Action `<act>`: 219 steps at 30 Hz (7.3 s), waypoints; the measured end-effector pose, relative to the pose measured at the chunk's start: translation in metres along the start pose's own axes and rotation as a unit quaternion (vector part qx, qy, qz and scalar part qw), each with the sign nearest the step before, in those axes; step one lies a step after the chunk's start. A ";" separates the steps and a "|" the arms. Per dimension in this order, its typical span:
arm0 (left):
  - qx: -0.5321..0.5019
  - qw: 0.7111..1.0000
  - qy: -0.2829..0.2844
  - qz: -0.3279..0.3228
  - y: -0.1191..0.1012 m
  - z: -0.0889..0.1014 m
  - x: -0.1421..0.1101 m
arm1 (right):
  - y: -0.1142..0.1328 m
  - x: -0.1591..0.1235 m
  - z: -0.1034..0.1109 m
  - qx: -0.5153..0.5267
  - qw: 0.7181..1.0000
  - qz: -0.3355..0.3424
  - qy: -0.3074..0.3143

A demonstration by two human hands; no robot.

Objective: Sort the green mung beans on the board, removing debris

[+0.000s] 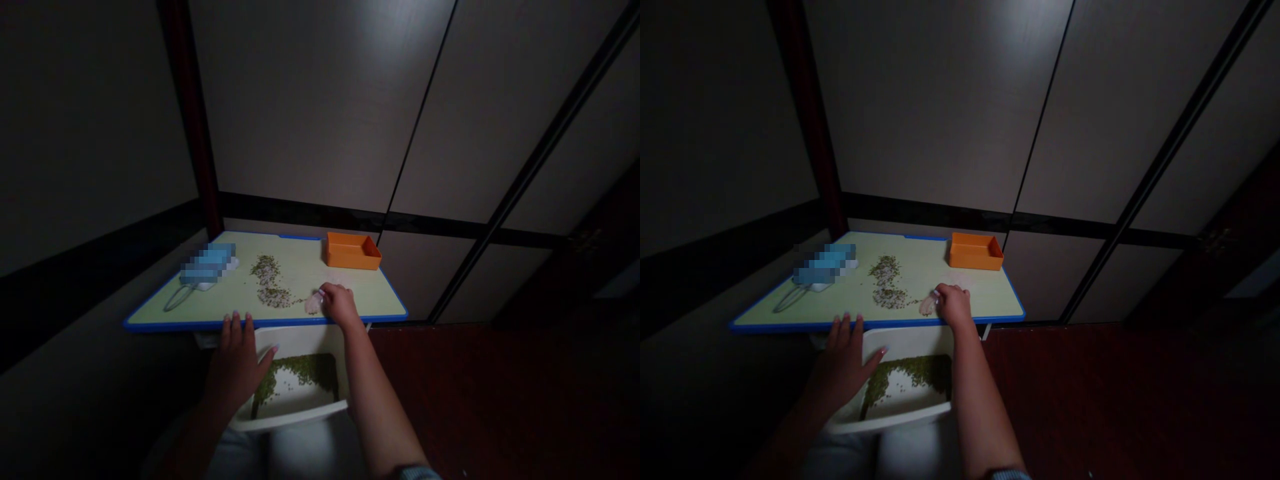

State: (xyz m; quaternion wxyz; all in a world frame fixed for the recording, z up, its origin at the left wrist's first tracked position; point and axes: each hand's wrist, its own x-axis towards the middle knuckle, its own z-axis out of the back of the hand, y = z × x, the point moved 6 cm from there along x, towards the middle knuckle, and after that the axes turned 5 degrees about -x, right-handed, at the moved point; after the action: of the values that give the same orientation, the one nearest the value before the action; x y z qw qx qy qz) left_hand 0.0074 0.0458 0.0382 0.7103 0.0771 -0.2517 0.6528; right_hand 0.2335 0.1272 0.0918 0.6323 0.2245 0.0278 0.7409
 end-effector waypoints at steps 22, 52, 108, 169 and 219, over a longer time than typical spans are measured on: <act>-0.010 1.000 -0.004 0.003 0.002 -0.001 0.000 | -0.005 -0.003 -0.006 0.054 0.998 0.012 0.033; -0.019 1.000 -0.006 0.006 0.001 -0.001 0.000 | 0.014 0.000 0.001 0.000 1.000 -0.011 -0.015; -0.024 1.000 0.004 0.016 0.000 -0.002 -0.001 | 0.005 0.005 0.024 -0.090 0.984 -0.079 -0.133; -0.026 1.000 -0.011 0.000 0.007 -0.006 0.000 | -0.011 0.003 0.014 0.046 0.981 -0.072 -0.174; 0.081 0.995 0.022 0.053 -0.007 0.003 0.002 | 0.012 -0.001 0.005 -0.098 0.990 -0.033 -0.096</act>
State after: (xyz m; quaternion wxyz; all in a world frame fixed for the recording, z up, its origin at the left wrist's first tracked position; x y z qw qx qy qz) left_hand 0.0135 0.0449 0.0434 0.6713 0.1066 -0.1863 0.7094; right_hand 0.2242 0.1228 0.0999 0.6748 0.2306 -0.0983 0.6942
